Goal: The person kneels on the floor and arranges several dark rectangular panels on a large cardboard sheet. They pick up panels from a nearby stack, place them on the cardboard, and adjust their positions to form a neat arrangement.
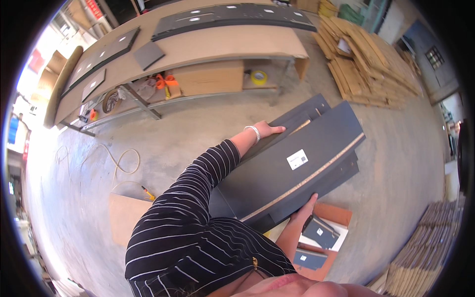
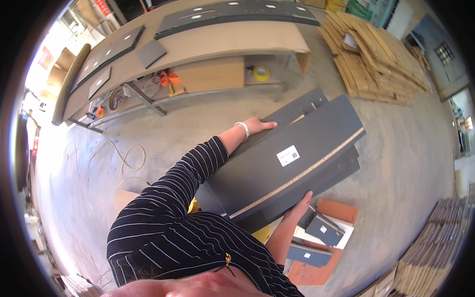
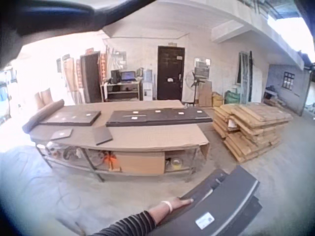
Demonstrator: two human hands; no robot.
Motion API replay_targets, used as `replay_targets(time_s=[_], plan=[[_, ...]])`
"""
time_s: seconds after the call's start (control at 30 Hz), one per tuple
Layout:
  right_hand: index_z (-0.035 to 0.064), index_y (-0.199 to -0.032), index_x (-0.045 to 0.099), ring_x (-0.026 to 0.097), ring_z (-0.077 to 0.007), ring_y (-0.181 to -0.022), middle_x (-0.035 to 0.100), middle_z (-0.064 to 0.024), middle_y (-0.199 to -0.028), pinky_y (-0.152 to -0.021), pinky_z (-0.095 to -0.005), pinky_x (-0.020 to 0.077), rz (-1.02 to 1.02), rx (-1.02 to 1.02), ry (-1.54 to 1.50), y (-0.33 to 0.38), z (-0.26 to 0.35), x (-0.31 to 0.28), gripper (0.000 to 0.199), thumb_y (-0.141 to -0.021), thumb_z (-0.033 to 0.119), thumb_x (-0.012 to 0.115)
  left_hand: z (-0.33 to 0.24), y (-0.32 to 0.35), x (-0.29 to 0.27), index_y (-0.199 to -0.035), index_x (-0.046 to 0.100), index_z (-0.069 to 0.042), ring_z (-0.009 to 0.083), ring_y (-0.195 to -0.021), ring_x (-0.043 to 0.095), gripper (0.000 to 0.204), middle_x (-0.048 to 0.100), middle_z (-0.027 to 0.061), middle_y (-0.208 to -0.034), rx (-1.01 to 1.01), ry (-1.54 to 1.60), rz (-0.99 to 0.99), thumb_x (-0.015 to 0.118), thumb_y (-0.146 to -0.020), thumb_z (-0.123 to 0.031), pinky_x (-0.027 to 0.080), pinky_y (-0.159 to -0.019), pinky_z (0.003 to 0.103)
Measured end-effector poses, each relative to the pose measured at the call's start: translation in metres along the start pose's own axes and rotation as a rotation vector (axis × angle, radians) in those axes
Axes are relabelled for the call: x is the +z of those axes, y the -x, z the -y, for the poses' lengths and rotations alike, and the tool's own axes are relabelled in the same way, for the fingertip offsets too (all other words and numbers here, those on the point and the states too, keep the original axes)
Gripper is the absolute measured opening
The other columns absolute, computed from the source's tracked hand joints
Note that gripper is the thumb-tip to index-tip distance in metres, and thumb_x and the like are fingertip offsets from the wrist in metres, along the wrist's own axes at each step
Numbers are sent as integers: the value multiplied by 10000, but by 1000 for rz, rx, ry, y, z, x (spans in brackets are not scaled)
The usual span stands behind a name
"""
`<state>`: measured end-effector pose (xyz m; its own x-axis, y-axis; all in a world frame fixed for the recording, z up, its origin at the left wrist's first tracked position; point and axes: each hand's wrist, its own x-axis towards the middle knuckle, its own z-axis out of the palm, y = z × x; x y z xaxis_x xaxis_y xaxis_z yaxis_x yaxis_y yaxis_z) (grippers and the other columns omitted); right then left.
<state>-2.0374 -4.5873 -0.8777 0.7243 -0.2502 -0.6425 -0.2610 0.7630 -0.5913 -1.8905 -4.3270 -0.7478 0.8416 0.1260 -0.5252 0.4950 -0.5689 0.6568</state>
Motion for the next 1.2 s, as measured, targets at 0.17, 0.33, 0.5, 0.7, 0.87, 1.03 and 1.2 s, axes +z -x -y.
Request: replay_targets(time_s=[0.17,0.33,0.5,0.7,0.87,1.03,1.2], plan=[[-75,-1160,437,559,-257,-940,548,-158,-1076,-817,-368,464,280,67,222,-9,87,-38,623,-863,469,493,-48,109,41,-1046,578,85,287,-883,614,789,614,201,-1002,-122,120,-252,618,-675,-610,457,-799,355],[-88,-1135,449,563,-243,-928,557,-146,-1057,-795,-357,471,401,128,353,4,191,-91,660,-841,499,517,-102,207,110,-1075,548,94,254,-857,624,820,621,186,-988,-263,175,-340,581,-694,-631,465,-786,333],[-84,-1137,452,559,-232,-943,560,-146,-1060,-799,-350,465,420,97,357,-79,127,-112,664,-835,503,528,-34,117,150,-1087,538,92,245,-849,626,800,625,179,-974,-217,164,-347,597,-704,-608,469,-790,332],[-121,-1123,385,548,-239,-927,524,-179,-1056,-792,-343,470,468,37,173,-236,-73,-119,676,-824,456,570,123,-69,166,-1110,523,93,236,-850,624,782,622,178,-987,-113,147,-410,606,-722,-581,475,-774,318],[-118,-1120,398,555,-249,-927,530,-173,-1054,-794,-349,472,403,-30,128,-306,-150,-126,674,-829,471,550,165,-153,177,-1091,532,103,266,-862,621,793,617,208,-974,-27,162,-313,598,-717,-594,473,-779,332],[-76,-1183,419,545,-266,-995,536,-162,-1119,-835,-372,459,252,-13,124,-301,-140,-102,689,-839,515,506,124,-200,161,-1042,566,108,284,-843,627,771,626,213,-949,-24,22,-233,612,-706,-584,474,-769,341],[-84,-1174,420,552,-275,-974,540,-177,-1098,-828,-371,462,143,-9,-19,-293,-124,-22,677,-842,500,507,56,-270,99,-1093,534,103,303,-919,607,836,597,238,-1024,-24,-145,-8,523,-734,-652,452,-822,346]])
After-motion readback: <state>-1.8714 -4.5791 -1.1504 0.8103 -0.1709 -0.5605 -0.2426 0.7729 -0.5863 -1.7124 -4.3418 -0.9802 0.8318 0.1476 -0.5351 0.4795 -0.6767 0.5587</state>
